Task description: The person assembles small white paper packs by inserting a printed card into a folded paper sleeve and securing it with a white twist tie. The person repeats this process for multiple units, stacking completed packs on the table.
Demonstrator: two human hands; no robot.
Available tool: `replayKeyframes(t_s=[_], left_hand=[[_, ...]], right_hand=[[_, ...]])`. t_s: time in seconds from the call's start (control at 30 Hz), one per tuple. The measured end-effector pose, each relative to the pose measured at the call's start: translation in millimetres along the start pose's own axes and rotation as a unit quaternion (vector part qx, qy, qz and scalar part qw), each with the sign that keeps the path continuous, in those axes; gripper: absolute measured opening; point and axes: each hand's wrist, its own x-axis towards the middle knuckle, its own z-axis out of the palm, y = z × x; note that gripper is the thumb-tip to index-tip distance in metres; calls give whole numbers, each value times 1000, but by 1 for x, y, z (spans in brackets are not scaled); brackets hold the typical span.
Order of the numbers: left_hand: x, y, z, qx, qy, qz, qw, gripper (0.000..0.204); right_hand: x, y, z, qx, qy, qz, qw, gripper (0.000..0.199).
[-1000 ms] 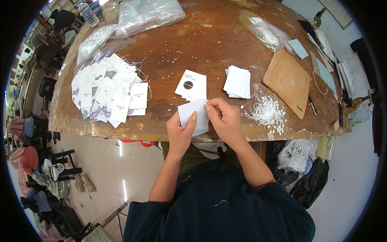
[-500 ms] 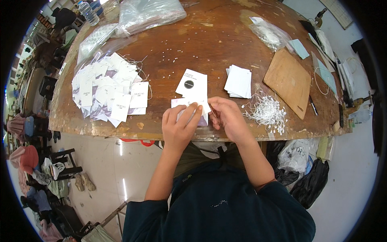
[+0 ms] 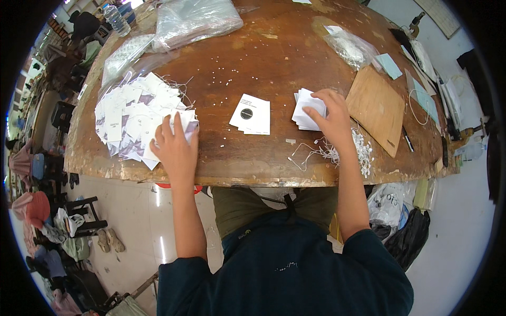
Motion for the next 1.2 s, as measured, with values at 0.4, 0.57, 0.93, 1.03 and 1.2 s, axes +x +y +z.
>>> replayKeyframes(t_s=[0.4,0.57,0.93,1.03,1.2], left_hand=[[19,99,18,-188,-200,3,962,53],[17,99,20,-198,-165,-3,966,55],[16,86,22,-647,-211,-221,699,31],[11,85,7,-728,-251,-293,566,35],[0,93,-15,-796,-298,-300,434,41]], right_hand=[[-11,17,-2,-59,-135,32,989,70],[-12,16,-4,-41,-114,27,992,65],[-16,21,-1,-7,-43,-3,999,57],[-11,7,-8,11,23,-47,999,56],[-14,-47,-9,52,-11,-219,974,62]])
